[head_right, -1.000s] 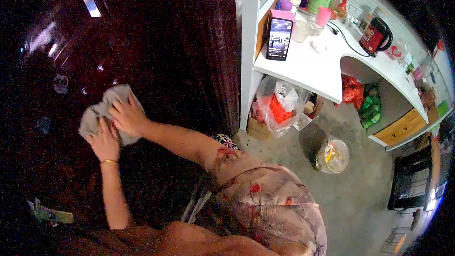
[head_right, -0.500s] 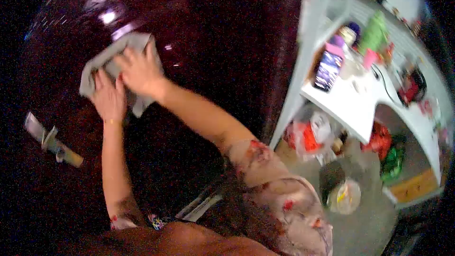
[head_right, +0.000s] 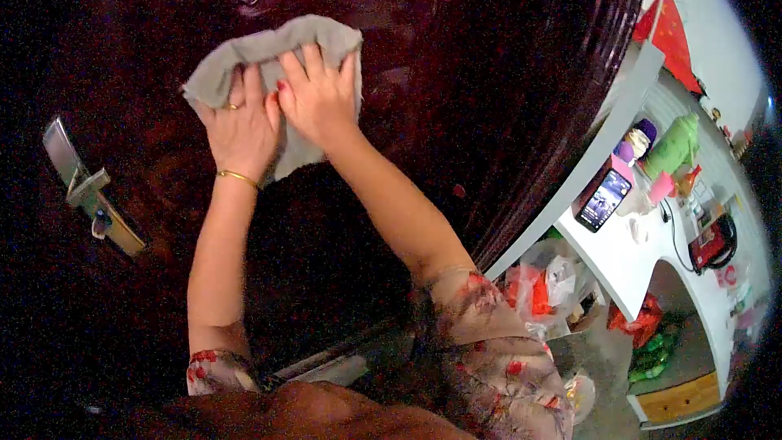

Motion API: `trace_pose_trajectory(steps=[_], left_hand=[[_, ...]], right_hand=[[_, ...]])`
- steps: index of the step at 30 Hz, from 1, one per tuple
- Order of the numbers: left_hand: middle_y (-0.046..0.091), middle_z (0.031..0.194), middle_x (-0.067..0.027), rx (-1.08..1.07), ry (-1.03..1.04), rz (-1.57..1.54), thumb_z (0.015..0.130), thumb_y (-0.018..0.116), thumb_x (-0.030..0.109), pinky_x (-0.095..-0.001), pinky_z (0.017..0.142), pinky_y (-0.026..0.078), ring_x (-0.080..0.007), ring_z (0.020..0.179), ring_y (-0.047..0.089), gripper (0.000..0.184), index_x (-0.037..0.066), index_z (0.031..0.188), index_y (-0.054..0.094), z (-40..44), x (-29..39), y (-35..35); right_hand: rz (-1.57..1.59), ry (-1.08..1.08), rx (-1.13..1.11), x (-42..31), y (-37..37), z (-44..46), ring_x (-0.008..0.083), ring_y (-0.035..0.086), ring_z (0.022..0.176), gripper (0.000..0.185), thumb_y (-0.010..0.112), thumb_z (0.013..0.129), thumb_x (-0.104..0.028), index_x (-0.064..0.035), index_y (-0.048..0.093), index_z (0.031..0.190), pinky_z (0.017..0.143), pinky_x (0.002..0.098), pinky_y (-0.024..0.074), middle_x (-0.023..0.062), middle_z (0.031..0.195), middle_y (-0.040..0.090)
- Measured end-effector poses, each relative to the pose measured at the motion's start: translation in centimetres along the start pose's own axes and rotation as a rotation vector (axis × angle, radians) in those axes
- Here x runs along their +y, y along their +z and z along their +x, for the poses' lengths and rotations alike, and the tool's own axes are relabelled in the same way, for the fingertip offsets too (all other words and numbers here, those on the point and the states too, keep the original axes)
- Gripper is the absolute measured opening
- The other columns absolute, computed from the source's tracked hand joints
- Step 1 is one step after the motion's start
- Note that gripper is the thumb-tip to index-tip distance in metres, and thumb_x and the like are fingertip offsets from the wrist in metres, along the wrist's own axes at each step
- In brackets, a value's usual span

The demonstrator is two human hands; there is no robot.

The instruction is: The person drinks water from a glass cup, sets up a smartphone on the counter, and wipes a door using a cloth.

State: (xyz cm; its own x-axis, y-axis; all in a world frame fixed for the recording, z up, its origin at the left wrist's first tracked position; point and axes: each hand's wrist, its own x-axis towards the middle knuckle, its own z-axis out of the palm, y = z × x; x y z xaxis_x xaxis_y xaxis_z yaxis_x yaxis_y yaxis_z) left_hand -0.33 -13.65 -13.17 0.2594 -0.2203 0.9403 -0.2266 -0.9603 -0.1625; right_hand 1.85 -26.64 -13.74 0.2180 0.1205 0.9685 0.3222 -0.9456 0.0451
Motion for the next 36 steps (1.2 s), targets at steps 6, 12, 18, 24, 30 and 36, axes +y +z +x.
trace_pose_trajectory(steps=[6,12,18,24,30,36], left_hand=[[0.068,0.088,-0.0071,-0.343,0.092,-0.149,0.086,0.053,0.029,-0.0491,0.093,0.036,-0.0263,0.076,0.064,0.039,0.009,0.119,0.052,-10.7,0.7,1.5],[0.063,0.107,-0.0127,-0.480,0.108,-0.255,0.088,0.051,0.031,-0.0517,0.099,0.029,-0.0322,0.094,0.060,0.042,0.007,0.123,0.048,-22.2,1.2,2.8],[0.052,0.123,-0.0191,-0.179,-0.087,-0.044,0.087,0.048,0.036,-0.0593,0.101,0.024,-0.0382,0.118,0.045,0.056,0.006,0.133,0.037,-10.7,-0.3,0.3],[0.038,0.141,-0.0141,0.073,-0.105,0.208,0.091,0.040,0.038,-0.0607,0.101,0.022,-0.0352,0.123,0.043,0.055,0.016,0.140,0.030,4.8,-4.0,-1.3],[0.040,0.140,-0.0070,0.145,-0.096,0.171,0.094,0.030,0.046,-0.0565,0.098,0.027,-0.0278,0.122,0.045,0.050,0.022,0.138,0.031,4.1,-4.1,0.9],[0.057,0.121,-0.0099,-0.028,0.073,0.334,0.094,0.040,0.042,-0.0548,0.102,0.027,-0.0291,0.117,0.050,0.047,0.012,0.130,0.045,-3.0,-2.7,1.2]], right_hand=[[-0.027,0.080,-0.457,-0.5,1.7,-12.4,0.0329,0.052,0.101,0.034,0.056,0.078,-0.029,-0.0097,0.053,0.106,0.092,0.0633,0.0254,0.0160,0.114,0.051],[0.180,-0.077,-0.462,-1.3,0.7,-22.8,0.0357,0.045,0.112,0.030,0.056,0.081,-0.026,-0.0096,0.053,0.106,0.098,0.0632,0.0214,0.0160,0.116,0.051],[0.231,0.102,-0.279,-3.7,-1.5,-8.9,0.0354,0.044,0.117,0.047,0.052,0.084,-0.031,-0.0114,0.046,0.126,0.101,0.0636,0.0169,0.0183,0.127,0.044],[0.270,0.049,0.032,-3.6,-2.5,6.6,0.0380,0.039,0.123,0.049,0.050,0.085,-0.028,-0.0106,0.041,0.129,0.103,0.0664,0.0064,0.0225,0.133,0.038],[0.169,0.047,0.117,-2.9,-0.3,5.6,0.0322,0.055,0.099,0.044,0.053,0.080,-0.029,-0.0118,0.050,0.120,0.103,0.0642,0.0095,0.0183,0.122,0.046],[0.180,0.032,-0.013,-2.4,0.7,-2.6,0.0290,0.057,0.090,0.037,0.060,0.075,-0.031,-0.0125,0.057,0.107,0.099,0.0627,0.0178,0.0131,0.108,0.052]])
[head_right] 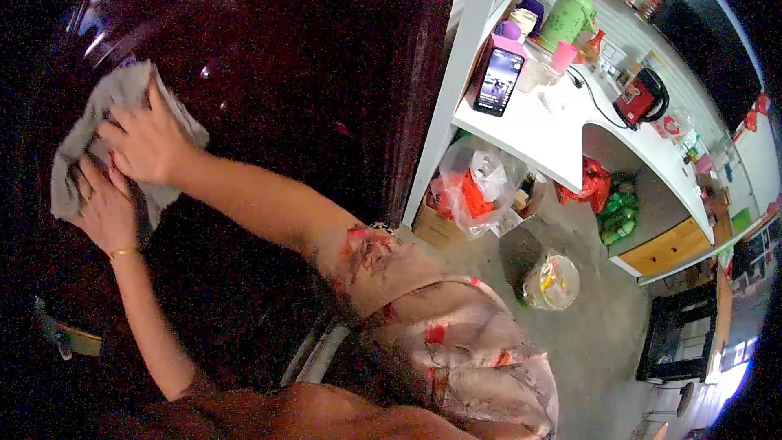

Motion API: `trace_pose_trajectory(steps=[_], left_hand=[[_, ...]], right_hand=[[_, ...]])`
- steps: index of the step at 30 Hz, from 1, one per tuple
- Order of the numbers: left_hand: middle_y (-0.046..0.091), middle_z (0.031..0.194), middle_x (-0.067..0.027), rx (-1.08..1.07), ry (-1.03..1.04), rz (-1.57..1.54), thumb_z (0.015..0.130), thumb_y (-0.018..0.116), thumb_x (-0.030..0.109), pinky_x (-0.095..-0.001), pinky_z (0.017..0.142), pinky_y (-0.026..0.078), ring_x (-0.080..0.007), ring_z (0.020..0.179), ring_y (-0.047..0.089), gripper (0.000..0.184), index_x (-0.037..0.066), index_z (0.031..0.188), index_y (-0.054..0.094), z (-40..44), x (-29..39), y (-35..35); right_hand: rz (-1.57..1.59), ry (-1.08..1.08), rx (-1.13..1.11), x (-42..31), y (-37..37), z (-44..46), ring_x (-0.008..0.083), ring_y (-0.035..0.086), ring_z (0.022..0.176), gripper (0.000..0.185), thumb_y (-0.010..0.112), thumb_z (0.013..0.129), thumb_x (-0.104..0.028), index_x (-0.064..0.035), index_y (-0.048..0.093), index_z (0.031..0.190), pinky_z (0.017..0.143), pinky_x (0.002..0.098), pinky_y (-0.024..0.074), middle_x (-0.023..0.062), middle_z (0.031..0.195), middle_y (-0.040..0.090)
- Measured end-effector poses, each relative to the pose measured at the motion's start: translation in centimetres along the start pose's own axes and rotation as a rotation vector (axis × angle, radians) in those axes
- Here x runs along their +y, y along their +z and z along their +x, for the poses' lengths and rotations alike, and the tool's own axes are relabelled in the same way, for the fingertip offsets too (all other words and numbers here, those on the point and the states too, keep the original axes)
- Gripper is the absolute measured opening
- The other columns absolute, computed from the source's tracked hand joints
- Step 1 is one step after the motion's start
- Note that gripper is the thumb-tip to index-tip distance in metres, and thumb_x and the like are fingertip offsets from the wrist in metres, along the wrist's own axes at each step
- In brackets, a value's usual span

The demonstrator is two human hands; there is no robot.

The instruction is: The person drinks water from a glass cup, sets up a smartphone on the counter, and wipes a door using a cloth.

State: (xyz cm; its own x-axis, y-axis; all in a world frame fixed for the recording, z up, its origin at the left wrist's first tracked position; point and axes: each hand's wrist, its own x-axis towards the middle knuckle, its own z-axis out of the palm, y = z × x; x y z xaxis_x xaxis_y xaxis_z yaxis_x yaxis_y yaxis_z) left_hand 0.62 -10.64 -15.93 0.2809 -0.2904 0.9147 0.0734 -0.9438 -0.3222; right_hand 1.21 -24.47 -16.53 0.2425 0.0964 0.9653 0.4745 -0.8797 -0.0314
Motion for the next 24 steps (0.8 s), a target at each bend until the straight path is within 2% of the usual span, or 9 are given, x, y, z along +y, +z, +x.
trace_pose_trajectory(steps=[2,4,6,8,11,15,17,19,24], left_hand=[[0.058,0.119,-0.0110,-0.025,-0.015,-0.288,0.094,0.040,0.042,-0.0567,0.101,0.028,-0.0315,0.112,0.053,0.048,0.010,0.128,0.047,-3.4,1.0,1.2],[0.058,0.120,-0.0123,-0.254,0.050,-0.060,0.094,0.039,0.041,-0.0574,0.098,0.032,-0.0331,0.108,0.056,0.049,0.009,0.129,0.045,-7.0,2.4,0.3],[0.058,0.117,-0.0120,-0.373,0.017,-0.251,0.093,0.041,0.038,-0.0569,0.102,0.024,-0.0339,0.116,0.050,0.043,0.010,0.125,0.046,-12.1,3.2,2.6],[0.055,0.124,-0.0135,-0.716,0.090,-0.215,0.095,0.035,0.040,-0.0593,0.103,0.024,-0.0323,0.113,0.053,0.049,0.008,0.132,0.042,-14.3,4.4,-0.3],[0.053,0.127,-0.0148,-0.603,0.201,-0.212,0.096,0.033,0.038,-0.0571,0.103,0.025,-0.0334,0.118,0.048,0.051,0.004,0.133,0.039,-19.6,5.4,-0.1],[0.044,0.133,-0.0208,-0.586,0.074,-0.256,0.095,0.035,0.038,-0.0526,0.102,0.028,-0.0356,0.123,0.043,0.054,0.004,0.137,0.033,-19.8,5.7,-0.4],[0.040,0.135,-0.0236,-0.592,-0.048,-0.323,0.094,0.038,0.039,-0.0532,0.105,0.021,-0.0368,0.128,0.035,0.054,0.004,0.136,0.033,-16.0,4.8,-1.0],[0.041,0.133,-0.0245,-0.242,-0.043,-0.246,0.094,0.039,0.040,-0.0514,0.104,0.025,-0.0386,0.126,0.036,0.057,0.003,0.136,0.032,-11.3,3.0,-0.4],[0.041,0.136,-0.0193,-0.024,-0.100,-0.041,0.094,0.033,0.046,-0.0539,0.095,0.035,-0.0381,0.112,0.051,0.056,0.010,0.136,0.033,2.7,-2.9,1.0]], right_hand=[[-0.013,-0.027,0.127,0.2,1.9,-4.1,0.0288,0.056,0.087,0.032,0.061,0.073,-0.030,-0.0135,0.058,0.100,0.097,0.0627,0.0224,0.0110,0.103,0.052],[0.042,-0.021,0.020,0.4,1.8,-8.0,0.0298,0.055,0.085,0.028,0.062,0.073,-0.028,-0.0134,0.057,0.096,0.096,0.0621,0.0258,0.0091,0.099,0.053],[0.123,0.034,-0.146,0.1,1.2,-12.4,0.0308,0.054,0.085,0.025,0.062,0.074,-0.026,-0.0127,0.057,0.094,0.098,0.0628,0.0250,0.0080,0.097,0.054],[0.098,0.037,-0.321,-0.1,0.5,-16.3,0.0324,0.053,0.098,0.027,0.059,0.077,-0.026,-0.0120,0.056,0.100,0.102,0.0609,0.0212,0.0102,0.107,0.052],[0.000,-0.027,-0.412,-0.6,-0.2,-21.2,0.0274,0.055,0.101,0.031,0.057,0.080,-0.027,-0.0117,0.055,0.107,0.107,0.0599,0.0153,0.0109,0.115,0.052],[0.149,0.108,-0.535,-0.6,0.1,-21.5,0.0270,0.056,0.104,0.039,0.054,0.084,-0.025,-0.0123,0.048,0.121,0.108,0.0589,0.0086,0.0131,0.128,0.047],[0.147,0.082,-0.370,-0.7,-0.7,-17.3,0.0283,0.056,0.097,0.038,0.056,0.083,-0.024,-0.0132,0.050,0.120,0.107,0.0575,0.0132,0.0143,0.122,0.049],[0.139,0.053,-0.269,-1.0,-0.5,-12.2,0.0277,0.055,0.102,0.041,0.056,0.082,-0.023,-0.0127,0.050,0.121,0.107,0.0590,0.0127,0.0162,0.125,0.048],[0.100,-0.050,0.088,-1.7,-1.1,2.7,0.0318,0.052,0.107,0.042,0.055,0.081,-0.027,-0.0125,0.052,0.120,0.105,0.0644,0.0041,0.0172,0.127,0.046]])
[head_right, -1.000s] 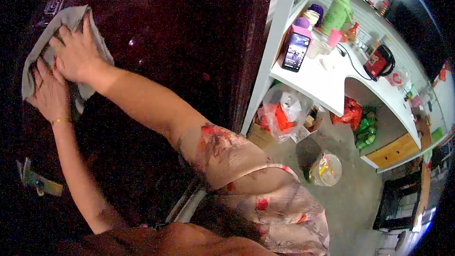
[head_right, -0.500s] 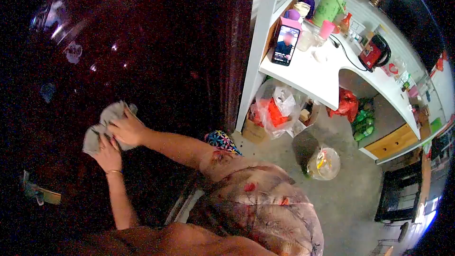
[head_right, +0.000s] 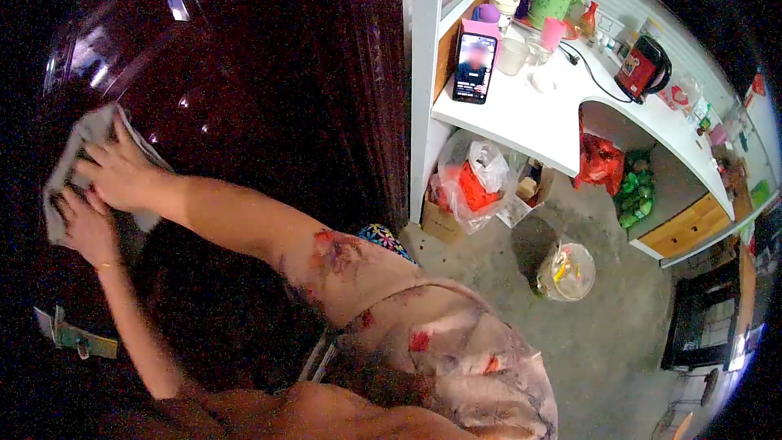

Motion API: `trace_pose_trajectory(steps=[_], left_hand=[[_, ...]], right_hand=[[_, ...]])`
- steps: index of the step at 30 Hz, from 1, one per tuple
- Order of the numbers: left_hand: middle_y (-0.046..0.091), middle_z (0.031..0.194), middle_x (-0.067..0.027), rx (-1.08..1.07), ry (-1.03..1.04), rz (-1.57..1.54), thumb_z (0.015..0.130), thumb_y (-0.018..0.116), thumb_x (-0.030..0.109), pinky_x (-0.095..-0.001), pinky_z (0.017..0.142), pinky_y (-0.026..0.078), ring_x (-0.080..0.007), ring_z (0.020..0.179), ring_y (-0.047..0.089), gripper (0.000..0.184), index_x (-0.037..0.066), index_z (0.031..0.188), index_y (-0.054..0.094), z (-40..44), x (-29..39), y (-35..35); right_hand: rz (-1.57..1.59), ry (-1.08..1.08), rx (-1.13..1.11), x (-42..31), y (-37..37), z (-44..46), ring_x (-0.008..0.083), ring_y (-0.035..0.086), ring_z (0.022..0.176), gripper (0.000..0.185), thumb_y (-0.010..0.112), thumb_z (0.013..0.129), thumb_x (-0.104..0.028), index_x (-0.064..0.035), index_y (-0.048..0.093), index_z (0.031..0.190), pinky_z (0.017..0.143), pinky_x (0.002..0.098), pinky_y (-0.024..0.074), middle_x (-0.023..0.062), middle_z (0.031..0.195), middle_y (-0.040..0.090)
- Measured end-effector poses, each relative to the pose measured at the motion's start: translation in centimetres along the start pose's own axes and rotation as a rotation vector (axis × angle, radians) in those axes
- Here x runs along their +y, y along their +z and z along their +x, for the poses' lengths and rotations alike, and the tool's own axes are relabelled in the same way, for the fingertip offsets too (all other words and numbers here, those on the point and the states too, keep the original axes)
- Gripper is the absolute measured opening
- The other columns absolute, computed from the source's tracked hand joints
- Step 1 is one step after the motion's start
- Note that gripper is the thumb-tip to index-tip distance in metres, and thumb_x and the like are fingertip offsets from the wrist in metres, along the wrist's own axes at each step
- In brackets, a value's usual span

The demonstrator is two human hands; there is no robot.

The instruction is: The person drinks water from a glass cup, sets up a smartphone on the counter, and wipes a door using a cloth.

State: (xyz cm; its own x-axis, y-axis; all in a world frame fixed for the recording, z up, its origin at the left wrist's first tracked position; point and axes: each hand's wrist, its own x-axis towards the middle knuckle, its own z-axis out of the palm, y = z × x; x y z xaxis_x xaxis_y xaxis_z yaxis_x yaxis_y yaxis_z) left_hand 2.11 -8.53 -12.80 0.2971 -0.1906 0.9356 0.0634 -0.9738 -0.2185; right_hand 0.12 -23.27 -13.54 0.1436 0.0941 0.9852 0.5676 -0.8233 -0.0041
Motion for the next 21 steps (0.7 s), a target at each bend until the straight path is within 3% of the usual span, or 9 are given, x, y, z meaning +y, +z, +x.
trace_pose_trajectory(steps=[1,2,7,9,12,14,18,20,21], left_hand=[[0.042,0.136,-0.0159,0.165,0.033,-0.041,0.094,0.031,0.047,-0.0527,0.093,0.036,-0.0361,0.111,0.053,0.054,0.014,0.136,0.034,2.8,-1.7,1.7],[0.043,0.136,-0.0120,0.030,-0.053,0.161,0.095,0.030,0.048,-0.0516,0.092,0.037,-0.0324,0.115,0.051,0.052,0.016,0.135,0.034,4.8,-1.6,0.5],[0.045,0.135,-0.0073,0.116,-0.041,0.072,0.094,0.029,0.048,-0.0496,0.089,0.039,-0.0288,0.118,0.048,0.051,0.017,0.134,0.036,5.5,-2.0,2.2],[0.060,0.114,-0.0147,0.296,0.035,0.015,0.094,0.032,0.048,-0.0435,0.075,0.049,-0.0318,0.093,0.061,0.053,0.013,0.132,0.042,3.7,-0.6,0.0],[0.058,0.118,-0.0157,0.165,0.107,0.071,0.094,0.036,0.045,-0.0467,0.090,0.042,-0.0356,0.107,0.054,0.050,0.010,0.129,0.044,-1.2,-0.5,1.4],[0.054,0.122,-0.0187,-0.073,0.023,0.016,0.094,0.039,0.043,-0.0527,0.102,0.028,-0.0361,0.116,0.048,0.052,0.005,0.129,0.043,-5.1,1.3,1.1],[0.055,0.120,-0.0206,-0.171,0.152,-0.175,0.094,0.039,0.039,-0.0569,0.102,0.027,-0.0374,0.117,0.048,0.051,0.005,0.131,0.040,-13.9,3.4,1.7],[0.053,0.123,-0.0207,-0.483,0.104,-0.204,0.094,0.039,0.038,-0.0572,0.103,0.024,-0.0367,0.121,0.044,0.050,0.004,0.131,0.041,-19.4,4.5,1.9],[0.050,0.127,-0.0191,-0.470,0.136,-0.216,0.093,0.042,0.036,-0.0556,0.104,0.024,-0.0366,0.123,0.042,0.049,0.005,0.131,0.040,-21.8,5.0,1.6]], right_hand=[[0.048,0.028,0.032,0.0,0.1,2.6,0.0323,0.052,0.107,0.042,0.054,0.081,-0.028,-0.0124,0.053,0.120,0.105,0.0643,0.0024,0.0174,0.126,0.046],[0.095,0.055,0.060,0.3,0.9,4.7,0.0327,0.052,0.107,0.042,0.053,0.081,-0.028,-0.0123,0.054,0.120,0.105,0.0643,0.0006,0.0176,0.125,0.046],[-0.003,0.020,0.163,0.5,1.8,5.6,0.0302,0.054,0.104,0.038,0.051,0.082,-0.029,-0.0139,0.055,0.117,0.105,0.0648,0.0003,0.0165,0.123,0.048],[0.025,0.042,0.045,0.7,2.3,3.2,0.0303,0.057,0.098,0.036,0.051,0.083,-0.029,-0.0139,0.056,0.114,0.105,0.0651,0.0024,0.0152,0.121,0.051],[-0.085,-0.006,0.055,1.0,3.4,-1.9,0.0291,0.061,0.084,0.029,0.052,0.082,-0.029,-0.0141,0.057,0.107,0.105,0.0644,0.0058,0.0109,0.114,0.055],[-0.067,-0.010,-0.056,0.9,2.3,-5.5,0.0272,0.062,0.081,0.027,0.052,0.082,-0.027,-0.0146,0.057,0.105,0.106,0.0631,0.0062,0.0092,0.111,0.056],[0.074,0.077,-0.375,0.7,2.0,-14.8,0.0224,0.060,0.089,0.023,0.052,0.081,-0.024,-0.0156,0.058,0.102,0.107,0.0605,0.0088,0.0061,0.108,0.057],[0.017,0.057,-0.447,0.0,1.4,-19.6,0.0219,0.058,0.093,0.023,0.053,0.080,-0.023,-0.0152,0.057,0.102,0.107,0.0594,0.0117,0.0065,0.106,0.056],[-0.023,0.023,-0.447,-0.4,0.9,-21.8,0.0224,0.058,0.094,0.024,0.053,0.080,-0.022,-0.0148,0.056,0.103,0.107,0.0587,0.0137,0.0070,0.105,0.056]])
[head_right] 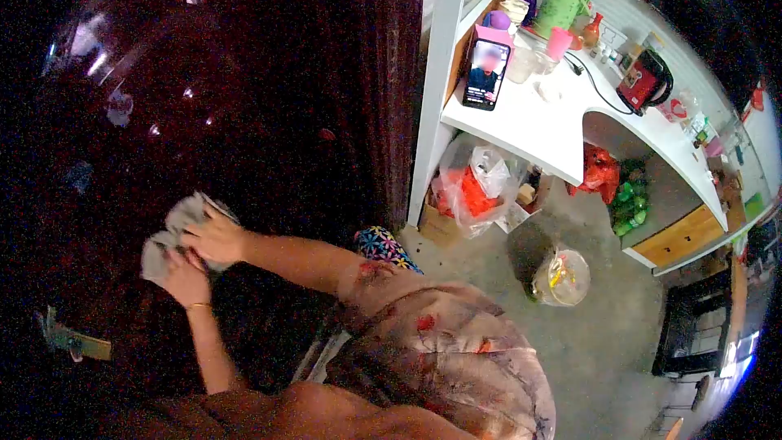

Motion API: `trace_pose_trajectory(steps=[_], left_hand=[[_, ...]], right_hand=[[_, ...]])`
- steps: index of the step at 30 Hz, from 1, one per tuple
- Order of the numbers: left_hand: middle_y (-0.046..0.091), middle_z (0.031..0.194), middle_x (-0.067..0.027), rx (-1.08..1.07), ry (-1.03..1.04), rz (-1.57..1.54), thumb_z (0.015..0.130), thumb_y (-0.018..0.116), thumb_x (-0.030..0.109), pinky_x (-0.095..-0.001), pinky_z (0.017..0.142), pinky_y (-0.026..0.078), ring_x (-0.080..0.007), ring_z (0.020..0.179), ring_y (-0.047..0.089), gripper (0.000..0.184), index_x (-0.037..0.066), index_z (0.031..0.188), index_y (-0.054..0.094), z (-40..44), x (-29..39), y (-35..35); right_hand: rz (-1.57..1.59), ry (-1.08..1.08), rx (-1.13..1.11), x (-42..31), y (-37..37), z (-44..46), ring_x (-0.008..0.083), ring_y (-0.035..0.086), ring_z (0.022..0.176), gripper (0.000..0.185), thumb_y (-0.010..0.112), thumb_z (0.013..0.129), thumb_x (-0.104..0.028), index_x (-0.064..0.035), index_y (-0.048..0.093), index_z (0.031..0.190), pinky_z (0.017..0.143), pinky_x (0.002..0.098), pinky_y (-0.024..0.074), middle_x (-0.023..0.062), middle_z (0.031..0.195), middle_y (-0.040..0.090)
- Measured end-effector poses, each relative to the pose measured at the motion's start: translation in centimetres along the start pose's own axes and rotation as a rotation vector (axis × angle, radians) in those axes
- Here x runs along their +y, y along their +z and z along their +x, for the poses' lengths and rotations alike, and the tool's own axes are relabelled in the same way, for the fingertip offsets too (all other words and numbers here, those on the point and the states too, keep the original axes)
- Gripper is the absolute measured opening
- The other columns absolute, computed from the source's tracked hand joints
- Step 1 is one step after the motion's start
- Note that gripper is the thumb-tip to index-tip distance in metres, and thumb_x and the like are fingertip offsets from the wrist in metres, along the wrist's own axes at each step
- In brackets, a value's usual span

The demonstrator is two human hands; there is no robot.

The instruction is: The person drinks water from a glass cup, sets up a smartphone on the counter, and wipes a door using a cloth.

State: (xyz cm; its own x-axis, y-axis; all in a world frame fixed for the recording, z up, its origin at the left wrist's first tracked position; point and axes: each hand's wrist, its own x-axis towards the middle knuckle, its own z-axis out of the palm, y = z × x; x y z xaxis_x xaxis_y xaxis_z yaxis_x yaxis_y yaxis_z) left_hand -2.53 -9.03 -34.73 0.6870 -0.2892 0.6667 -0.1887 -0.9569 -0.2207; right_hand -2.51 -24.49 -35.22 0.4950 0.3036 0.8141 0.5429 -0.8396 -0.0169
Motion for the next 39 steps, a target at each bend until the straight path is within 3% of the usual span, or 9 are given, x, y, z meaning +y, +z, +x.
trace_pose_trajectory(steps=[7,18,21,23,24,28,36,37,39], left_hand=[[0.041,0.133,-0.0256,-0.075,-0.142,-0.128,0.094,0.038,0.037,-0.0542,0.106,0.022,-0.0397,0.124,0.039,0.052,0.000,0.131,0.038,-2.0,1.6,-2.1],[0.044,0.134,-0.0135,0.713,-0.202,0.068,0.092,0.039,0.041,-0.0571,0.092,0.035,-0.0346,0.109,0.054,0.049,0.017,0.134,0.037,20.9,-8.8,-17.8],[0.046,0.135,-0.0078,0.783,-0.237,0.006,0.093,0.032,0.043,-0.0562,0.087,0.037,-0.0304,0.106,0.057,0.047,0.021,0.134,0.035,21.4,-8.3,-16.5],[0.048,0.133,-0.0080,0.730,-0.244,0.200,0.093,0.031,0.043,-0.0517,0.085,0.039,-0.0288,0.104,0.058,0.046,0.021,0.133,0.036,20.0,-8.0,-15.3],[0.050,0.130,-0.0083,0.658,-0.272,0.170,0.091,0.037,0.042,-0.0510,0.084,0.040,-0.0283,0.103,0.059,0.046,0.021,0.132,0.038,18.6,-7.2,-14.9],[0.054,0.124,-0.0137,0.556,-0.187,0.044,0.086,0.049,0.038,-0.0552,0.101,0.027,-0.0330,0.116,0.050,0.052,0.017,0.133,0.041,13.7,-5.4,-11.8],[0.065,0.095,-0.0106,-0.314,-0.057,-0.270,0.085,0.053,0.028,-0.0559,0.099,0.030,-0.0331,0.102,0.057,0.029,0.009,0.107,0.055,1.7,-1.7,-4.4],[0.065,0.094,-0.0101,0.080,0.021,-0.216,0.085,0.052,0.027,-0.0530,0.098,0.031,-0.0325,0.098,0.058,0.029,0.008,0.107,0.055,-0.6,-1.4,-2.0],[0.065,0.100,-0.0099,0.057,0.050,-0.227,0.085,0.053,0.026,-0.0527,0.101,0.028,-0.0323,0.097,0.058,0.035,0.006,0.113,0.055,-3.5,-0.3,0.0]], right_hand=[[0.074,0.054,-0.132,-1.5,-1.5,-1.8,0.0251,0.059,0.094,0.032,0.054,0.082,-0.023,-0.0112,0.052,0.112,0.107,0.0574,0.0136,0.0099,0.123,0.051],[-0.131,-0.106,0.675,-2.0,-12.3,27.7,0.0331,0.057,0.093,0.037,0.054,0.079,-0.026,-0.0135,0.054,0.114,0.100,0.0633,0.0143,0.0179,0.116,0.051],[-0.365,-0.184,0.306,-1.3,-14.9,26.9,0.0318,0.029,0.130,0.060,0.048,0.086,-0.029,-0.0104,0.031,0.140,0.106,0.0584,0.0133,0.0144,0.143,0.032],[-0.465,-0.080,0.254,-2.1,-12.7,25.9,0.0312,0.023,0.134,0.065,0.049,0.086,-0.034,-0.0125,0.027,0.143,0.106,0.0615,0.0074,0.0130,0.149,0.021],[-0.129,-0.093,0.543,-1.5,-10.0,25.3,0.0340,0.061,0.090,0.034,0.055,0.077,-0.029,-0.0118,0.059,0.107,0.101,0.0657,0.0112,0.0162,0.115,0.054],[-0.171,-0.096,0.484,-0.6,-7.3,19.7,0.0289,0.062,0.066,0.028,0.060,0.073,-0.028,-0.0172,0.060,0.098,0.089,0.0588,0.0294,0.0086,0.100,0.056],[-0.211,0.058,-0.227,-0.3,-0.7,3.4,0.0312,0.056,0.094,0.027,0.053,0.085,-0.030,-0.0132,0.058,0.106,0.091,0.0572,0.0324,0.0112,0.110,0.058],[-0.199,0.021,-0.165,-0.6,0.4,1.6,0.0341,0.055,0.092,0.024,0.057,0.081,-0.028,-0.0104,0.057,0.097,0.089,0.0602,0.0323,0.0138,0.097,0.058],[-0.075,-0.065,-0.090,-1.4,0.1,-1.0,0.0366,0.051,0.100,0.032,0.060,0.078,-0.020,-0.0062,0.055,0.106,0.097,0.0638,0.0245,0.0153,0.106,0.053]])
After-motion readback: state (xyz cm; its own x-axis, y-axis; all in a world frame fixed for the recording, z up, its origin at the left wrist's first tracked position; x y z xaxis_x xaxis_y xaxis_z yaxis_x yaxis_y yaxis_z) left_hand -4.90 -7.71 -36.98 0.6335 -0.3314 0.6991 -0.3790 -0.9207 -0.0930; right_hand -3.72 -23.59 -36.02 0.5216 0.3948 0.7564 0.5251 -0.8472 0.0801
